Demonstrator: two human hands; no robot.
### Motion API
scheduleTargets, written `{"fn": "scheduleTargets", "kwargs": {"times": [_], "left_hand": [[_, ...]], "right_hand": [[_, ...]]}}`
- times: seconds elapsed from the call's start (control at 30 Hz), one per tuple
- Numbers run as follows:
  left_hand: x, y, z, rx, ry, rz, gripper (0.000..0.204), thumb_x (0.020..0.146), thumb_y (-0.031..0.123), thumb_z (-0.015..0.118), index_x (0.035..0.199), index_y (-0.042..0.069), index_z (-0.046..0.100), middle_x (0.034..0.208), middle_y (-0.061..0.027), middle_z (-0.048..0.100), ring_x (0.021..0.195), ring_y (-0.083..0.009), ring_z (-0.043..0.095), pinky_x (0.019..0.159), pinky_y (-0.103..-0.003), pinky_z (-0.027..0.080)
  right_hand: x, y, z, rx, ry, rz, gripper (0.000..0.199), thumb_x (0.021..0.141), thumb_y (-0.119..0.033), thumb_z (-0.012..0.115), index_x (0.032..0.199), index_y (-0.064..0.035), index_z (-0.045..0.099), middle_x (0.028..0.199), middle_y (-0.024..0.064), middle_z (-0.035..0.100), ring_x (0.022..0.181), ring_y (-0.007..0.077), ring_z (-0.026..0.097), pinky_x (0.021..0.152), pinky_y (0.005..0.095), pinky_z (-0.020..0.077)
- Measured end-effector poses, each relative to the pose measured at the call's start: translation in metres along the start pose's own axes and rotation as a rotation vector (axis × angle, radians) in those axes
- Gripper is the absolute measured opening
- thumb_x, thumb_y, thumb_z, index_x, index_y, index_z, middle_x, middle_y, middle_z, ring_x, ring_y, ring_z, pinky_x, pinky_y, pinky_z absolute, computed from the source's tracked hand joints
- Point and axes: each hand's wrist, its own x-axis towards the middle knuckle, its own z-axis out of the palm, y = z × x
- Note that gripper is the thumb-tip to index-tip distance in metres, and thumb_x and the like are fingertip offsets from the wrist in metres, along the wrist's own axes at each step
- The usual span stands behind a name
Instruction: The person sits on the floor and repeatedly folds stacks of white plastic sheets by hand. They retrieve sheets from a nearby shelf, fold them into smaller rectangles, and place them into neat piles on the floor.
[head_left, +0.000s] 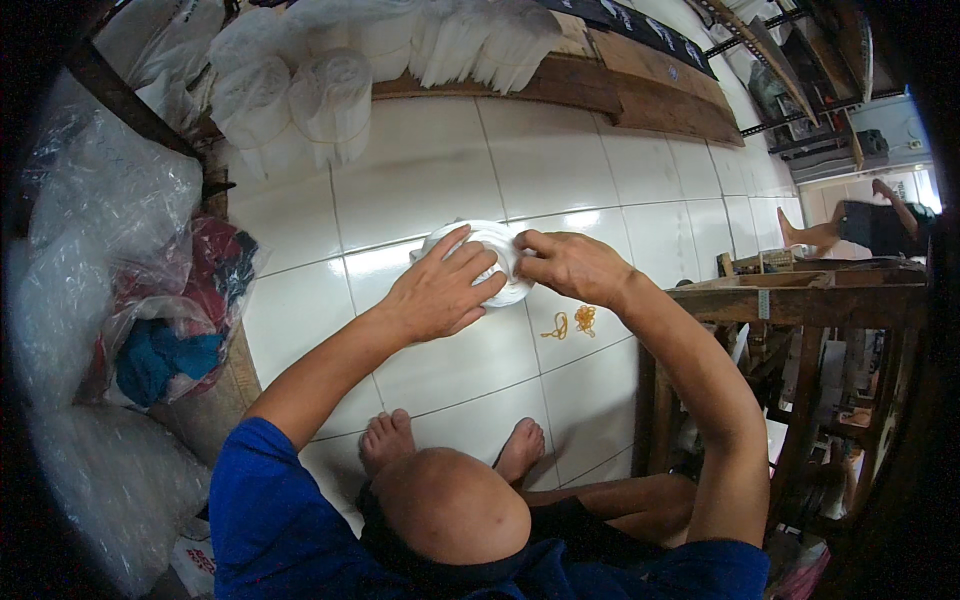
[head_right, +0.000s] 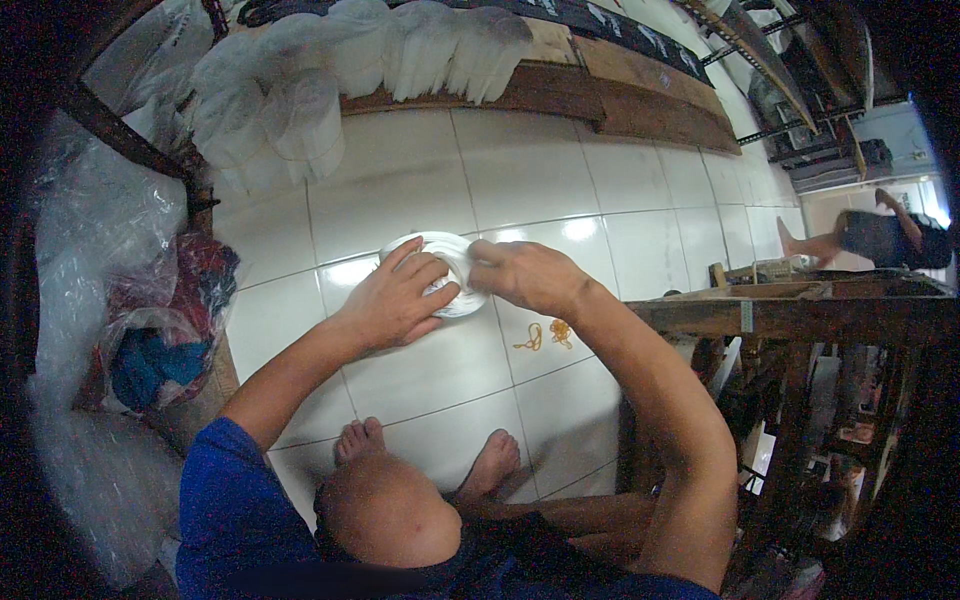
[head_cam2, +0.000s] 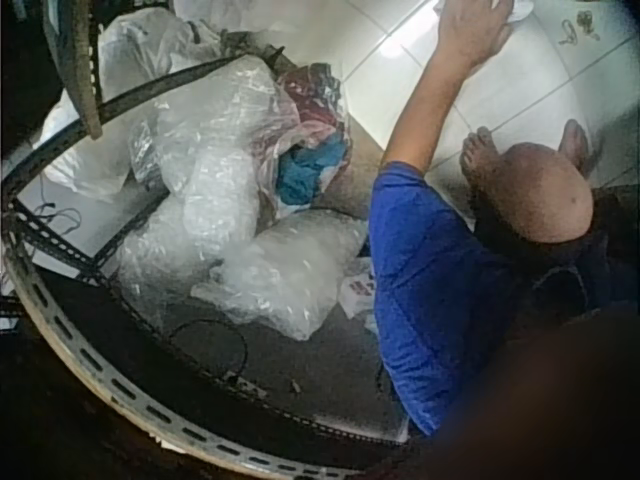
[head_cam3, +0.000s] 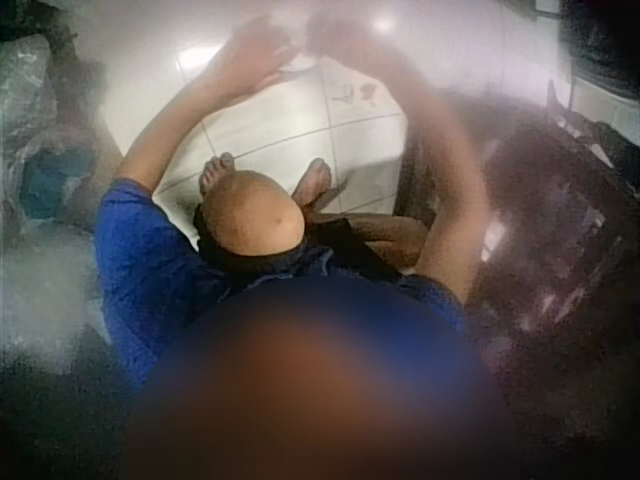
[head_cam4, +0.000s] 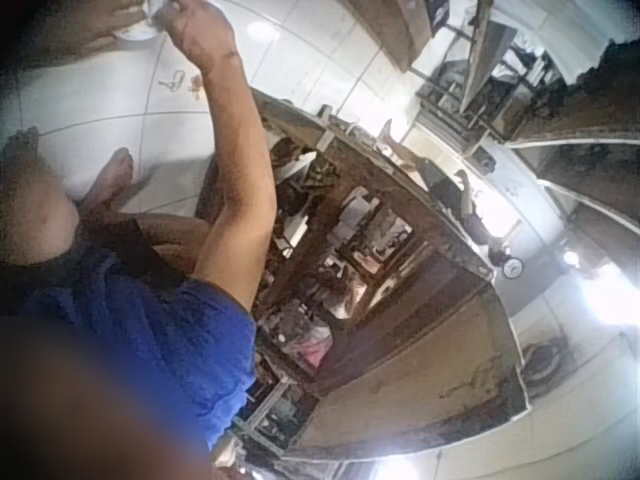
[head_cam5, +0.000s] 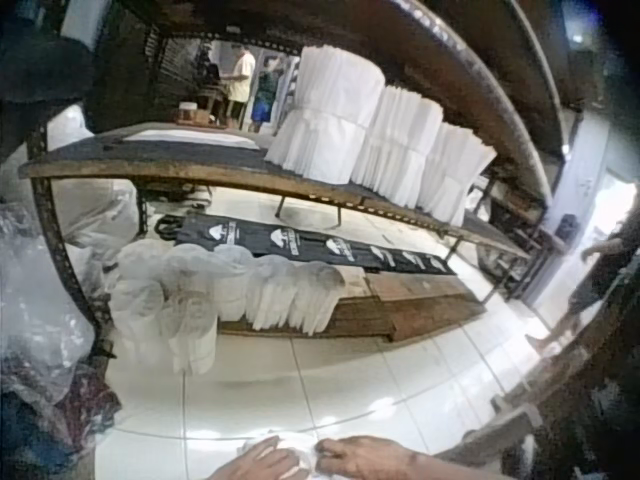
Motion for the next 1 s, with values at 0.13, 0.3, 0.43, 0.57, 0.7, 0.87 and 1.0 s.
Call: {"fn": "scheduleTargets", "kwargs": {"times": [0.13,0.3,0.43,0.57,0.7,0.87,1.0], "left_hand": [[0.011,-0.004,-0.005,0.009,-0.026,0.059,0.057,0.073,0.031,0.078,0.122,0.010,0.057,0.121,-0.0077,0.057,0.121,-0.0265,0.050,0.116,-0.052,0.030],[0.010,0.000,0.006,-0.031,0.125,0.034,0.052,0.066,0.023,0.082,0.112,0.008,0.063,0.120,-0.0050,0.061,0.121,-0.0262,0.052,0.116,-0.052,0.028],[0.015,0.005,-0.004,-0.066,0.051,0.000,0.048,0.065,0.020,0.082,0.108,0.008,0.063,0.108,-0.0066,0.061,0.114,-0.0271,0.054,0.117,-0.055,0.027],[0.014,0.013,-0.003,-0.074,0.051,0.016,0.045,0.065,0.020,0.081,0.105,0.008,0.065,0.099,-0.0059,0.059,0.108,-0.0260,0.054,0.117,-0.056,0.026],[0.012,0.003,0.004,-0.061,0.093,0.034,0.042,0.066,0.021,0.081,0.103,0.010,0.066,0.097,-0.0053,0.058,0.105,-0.0252,0.054,0.117,-0.057,0.026],[0.011,-0.003,0.009,-0.075,0.135,0.090,0.034,0.071,0.021,0.077,0.102,0.012,0.066,0.098,-0.0052,0.058,0.104,-0.0248,0.053,0.115,-0.059,0.030],[0.012,-0.002,0.013,-0.093,0.205,0.105,0.025,0.078,0.019,0.071,0.101,0.012,0.066,0.100,-0.0057,0.058,0.108,-0.0247,0.052,0.114,-0.060,0.031]], "right_hand": [[0.006,0.010,-0.008,-0.006,0.024,-0.184,0.013,0.087,-0.019,0.059,0.095,-0.0108,0.063,0.110,0.0094,0.055,0.092,0.0291,0.066,0.078,0.0410,0.0561],[0.006,0.008,-0.003,-0.204,0.045,-0.197,0.012,0.085,-0.021,0.058,0.089,-0.0093,0.061,0.098,0.0093,0.053,0.080,0.0248,0.065,0.070,0.0394,0.0554],[0.010,0.005,-0.007,-0.231,0.069,-0.179,0.013,0.083,-0.021,0.060,0.082,-0.0076,0.061,0.093,0.0087,0.053,0.078,0.0233,0.065,0.068,0.0388,0.0546],[0.015,-0.001,-0.018,-0.245,0.021,-0.188,0.016,0.084,-0.024,0.061,0.078,-0.0085,0.062,0.091,0.0062,0.054,0.078,0.0205,0.065,0.068,0.0367,0.0536],[0.022,0.001,-0.011,-0.314,0.018,-0.177,0.016,0.085,-0.025,0.062,0.078,-0.0099,0.065,0.091,0.0040,0.054,0.078,0.0186,0.064,0.069,0.0343,0.0519],[0.027,-0.001,-0.016,-0.256,0.009,-0.170,0.013,0.079,-0.027,0.067,0.083,-0.0141,0.067,0.101,0.0065,0.057,0.106,0.0247,0.061,0.082,0.0416,0.0534],[0.031,0.000,-0.013,-0.201,0.101,-0.236,0.022,0.086,-0.028,0.066,0.093,-0.0069,0.065,0.121,0.0121,0.055,0.124,0.0300,0.051,0.101,0.0449,0.0471]]}}
